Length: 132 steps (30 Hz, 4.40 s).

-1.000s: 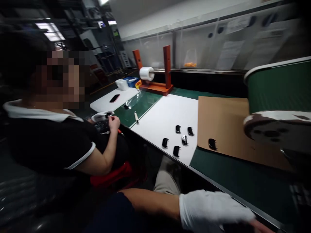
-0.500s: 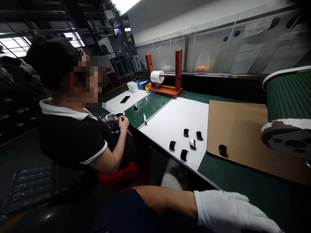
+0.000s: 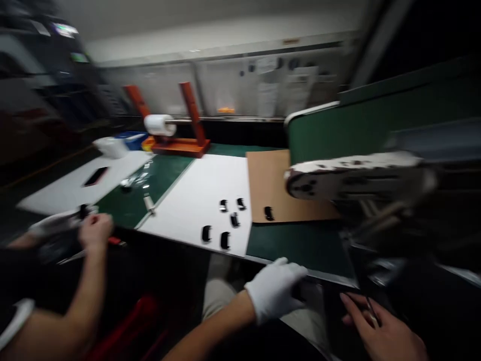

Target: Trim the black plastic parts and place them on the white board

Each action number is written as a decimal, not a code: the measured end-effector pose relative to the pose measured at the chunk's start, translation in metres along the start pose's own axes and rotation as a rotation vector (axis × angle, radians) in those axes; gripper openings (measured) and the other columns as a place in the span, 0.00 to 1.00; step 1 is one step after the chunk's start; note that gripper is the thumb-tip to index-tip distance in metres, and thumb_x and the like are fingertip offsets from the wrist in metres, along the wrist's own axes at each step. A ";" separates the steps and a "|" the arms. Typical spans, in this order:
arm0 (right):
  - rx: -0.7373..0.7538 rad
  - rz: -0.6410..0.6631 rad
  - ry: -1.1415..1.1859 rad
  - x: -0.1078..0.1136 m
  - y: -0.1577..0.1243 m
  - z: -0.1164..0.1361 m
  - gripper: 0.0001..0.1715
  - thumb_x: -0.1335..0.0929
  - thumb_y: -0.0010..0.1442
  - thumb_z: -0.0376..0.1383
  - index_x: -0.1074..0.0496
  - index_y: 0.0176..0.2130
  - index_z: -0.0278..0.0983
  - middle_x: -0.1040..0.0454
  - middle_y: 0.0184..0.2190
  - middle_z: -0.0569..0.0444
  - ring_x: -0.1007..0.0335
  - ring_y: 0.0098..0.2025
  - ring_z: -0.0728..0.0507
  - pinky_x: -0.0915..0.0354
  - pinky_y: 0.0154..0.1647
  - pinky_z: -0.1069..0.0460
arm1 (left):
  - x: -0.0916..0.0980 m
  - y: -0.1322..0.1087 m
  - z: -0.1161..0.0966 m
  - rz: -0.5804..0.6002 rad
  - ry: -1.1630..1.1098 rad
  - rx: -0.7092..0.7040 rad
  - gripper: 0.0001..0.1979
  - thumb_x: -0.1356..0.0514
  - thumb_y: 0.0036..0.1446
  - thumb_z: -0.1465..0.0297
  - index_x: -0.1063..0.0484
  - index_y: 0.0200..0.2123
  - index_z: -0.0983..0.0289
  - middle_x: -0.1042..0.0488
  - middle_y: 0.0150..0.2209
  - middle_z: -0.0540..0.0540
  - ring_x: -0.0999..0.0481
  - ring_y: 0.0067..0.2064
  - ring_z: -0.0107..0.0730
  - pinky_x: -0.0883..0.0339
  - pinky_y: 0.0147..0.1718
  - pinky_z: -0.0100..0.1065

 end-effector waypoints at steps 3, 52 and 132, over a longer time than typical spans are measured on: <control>-0.140 -0.290 -0.027 0.064 0.004 -0.031 0.24 0.34 0.49 0.56 0.22 0.35 0.43 0.20 0.27 0.49 0.24 0.33 0.33 0.34 0.33 0.44 | 0.017 -0.009 0.008 -0.097 -0.133 0.004 0.35 0.28 0.46 0.66 0.36 0.56 0.62 0.25 0.53 0.58 0.25 0.53 0.43 0.31 0.55 0.43; 0.858 0.189 -0.710 0.049 -0.082 0.158 0.47 0.43 0.48 0.73 0.32 0.37 0.34 0.25 0.29 0.48 0.24 0.29 0.32 0.35 0.25 0.42 | 0.055 -0.021 -0.049 -0.444 -1.024 -0.097 0.46 0.25 0.38 0.76 0.36 0.61 0.51 0.24 0.52 0.50 0.22 0.50 0.37 0.32 0.56 0.32; 1.200 -0.210 -0.874 0.036 -0.085 0.141 0.46 0.57 0.64 0.60 0.31 0.26 0.35 0.31 0.17 0.51 0.34 0.13 0.41 0.58 0.16 0.49 | 0.024 -0.012 -0.040 -0.376 -1.255 0.315 0.40 0.25 0.34 0.74 0.29 0.55 0.67 0.21 0.46 0.58 0.22 0.48 0.46 0.29 0.55 0.42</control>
Point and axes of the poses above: each hand's wrist, its own y-axis towards the middle knuckle, its own x-axis out of the back of the hand, z = x × y, the point moved 6 cm from there along y, towards the middle knuckle
